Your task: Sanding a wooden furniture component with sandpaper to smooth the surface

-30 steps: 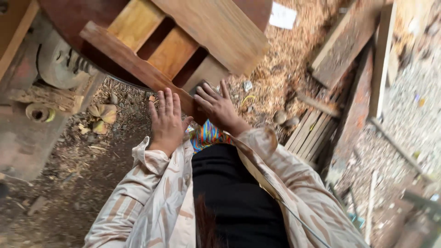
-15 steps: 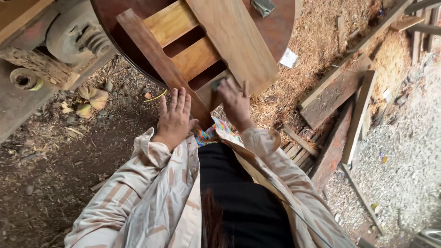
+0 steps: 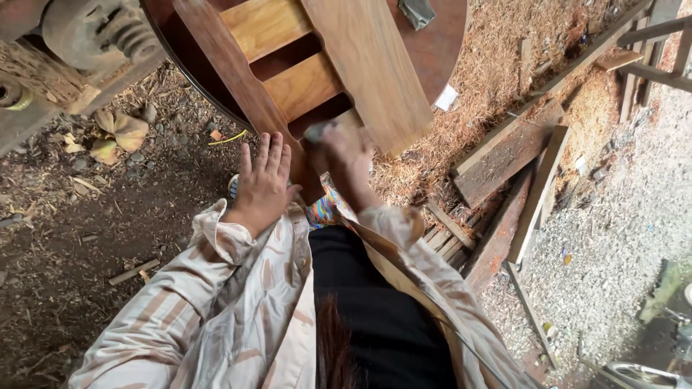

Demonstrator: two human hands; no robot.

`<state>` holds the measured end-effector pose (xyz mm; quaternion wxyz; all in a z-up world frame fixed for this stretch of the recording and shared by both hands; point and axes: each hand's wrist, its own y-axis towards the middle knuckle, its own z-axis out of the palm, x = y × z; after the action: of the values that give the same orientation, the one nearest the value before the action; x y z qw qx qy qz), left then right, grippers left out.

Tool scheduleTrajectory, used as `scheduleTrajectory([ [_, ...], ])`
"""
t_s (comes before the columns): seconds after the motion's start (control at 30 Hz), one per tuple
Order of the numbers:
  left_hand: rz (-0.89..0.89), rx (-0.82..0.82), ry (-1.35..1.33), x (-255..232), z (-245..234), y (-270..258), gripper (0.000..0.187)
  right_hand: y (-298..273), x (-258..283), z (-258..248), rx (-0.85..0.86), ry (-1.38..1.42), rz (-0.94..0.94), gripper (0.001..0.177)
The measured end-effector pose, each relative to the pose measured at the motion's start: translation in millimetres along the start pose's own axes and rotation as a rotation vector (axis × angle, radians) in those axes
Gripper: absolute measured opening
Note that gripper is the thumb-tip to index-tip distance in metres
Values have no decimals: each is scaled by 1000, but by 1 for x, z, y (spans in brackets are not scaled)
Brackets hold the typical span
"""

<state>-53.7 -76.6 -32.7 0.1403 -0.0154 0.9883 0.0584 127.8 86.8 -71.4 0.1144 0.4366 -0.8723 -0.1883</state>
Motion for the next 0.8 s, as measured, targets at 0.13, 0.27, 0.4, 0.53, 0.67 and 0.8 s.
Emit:
scheduleTrajectory([
  [0.13,-7,-32,-15,-1,7,2,84,-6,32,-24,124,258,34,26],
  [0.27,10,-74,37,-10,6,8,90,27,28,-45,69,442,243,27],
  [0.4,47,361,303,-32,-17,41,98,36,13,-65,-277,1175,941,17],
  [0.53,254,423,235,-55,4,68,97,22,-19,-97,-474,1136,1087,21],
  [0.67,247,352,189,-64,28,103,104,23,-15,-138,-567,1470,1410,24],
  [0.8,57,283,220,-91,34,129,98,-19,-47,-127,-671,1846,1796,25],
])
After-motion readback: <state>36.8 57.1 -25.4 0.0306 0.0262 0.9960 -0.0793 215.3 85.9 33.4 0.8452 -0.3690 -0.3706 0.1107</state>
